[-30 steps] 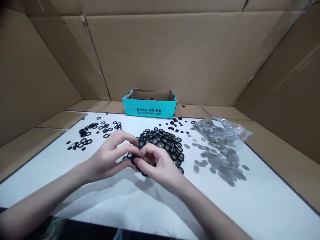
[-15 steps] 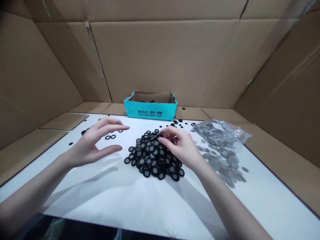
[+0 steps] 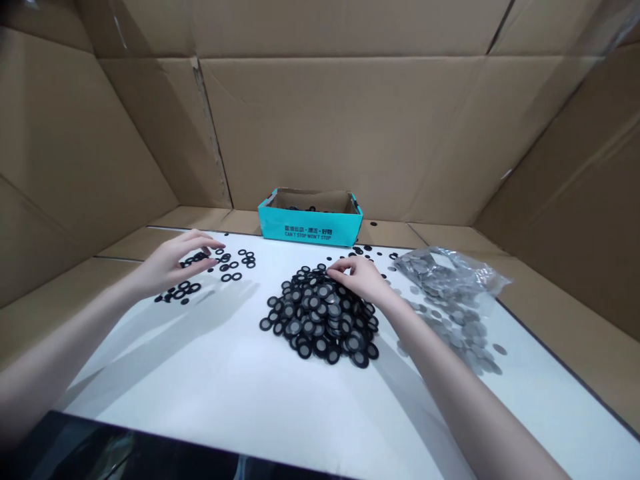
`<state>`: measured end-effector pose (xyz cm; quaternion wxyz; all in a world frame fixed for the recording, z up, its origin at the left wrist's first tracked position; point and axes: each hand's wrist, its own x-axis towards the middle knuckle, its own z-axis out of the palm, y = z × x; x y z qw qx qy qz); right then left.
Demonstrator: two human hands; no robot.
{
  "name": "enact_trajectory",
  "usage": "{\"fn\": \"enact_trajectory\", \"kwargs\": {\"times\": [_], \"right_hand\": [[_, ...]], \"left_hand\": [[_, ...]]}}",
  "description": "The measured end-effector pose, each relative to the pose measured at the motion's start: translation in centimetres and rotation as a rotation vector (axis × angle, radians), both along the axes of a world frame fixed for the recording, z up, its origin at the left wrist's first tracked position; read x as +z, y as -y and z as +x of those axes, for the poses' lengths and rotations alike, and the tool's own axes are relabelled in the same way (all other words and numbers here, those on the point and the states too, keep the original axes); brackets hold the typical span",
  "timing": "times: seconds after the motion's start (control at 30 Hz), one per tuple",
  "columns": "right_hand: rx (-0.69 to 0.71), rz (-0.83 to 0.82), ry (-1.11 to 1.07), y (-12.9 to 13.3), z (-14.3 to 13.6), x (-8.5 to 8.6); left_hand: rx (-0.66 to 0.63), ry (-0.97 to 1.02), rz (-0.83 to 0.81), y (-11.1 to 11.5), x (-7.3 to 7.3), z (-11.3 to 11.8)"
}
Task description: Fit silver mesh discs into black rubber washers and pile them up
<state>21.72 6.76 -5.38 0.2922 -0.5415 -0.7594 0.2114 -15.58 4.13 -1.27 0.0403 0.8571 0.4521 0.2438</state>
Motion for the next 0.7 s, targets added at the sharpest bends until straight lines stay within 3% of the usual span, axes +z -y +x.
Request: {"fn": "enact_trajectory", "kwargs": {"times": [0.13, 0.33, 0.5, 0.7], "right_hand": [[-0.058, 0.045, -0.034, 0.4, 0.7, -0.1], [-0.2, 0.093, -0.083, 2.3, 4.2, -0.3], [-0.253, 0.123, -0.029, 3.9, 8.2, -1.5], [-0.342, 0.17, 0.189, 6.0, 12.1, -3.8]], "left_hand": [[0.231, -0.206, -0.093, -1.8, -1.7, -2.1], [0.426, -0.376, -0.108, -4.5, -4.5, -3.6], [0.442, -0.467, -0.084, -6.4, -5.4, -2.9], [0.425, -0.476, -0.061, -7.0, -5.8, -1.6]]}}
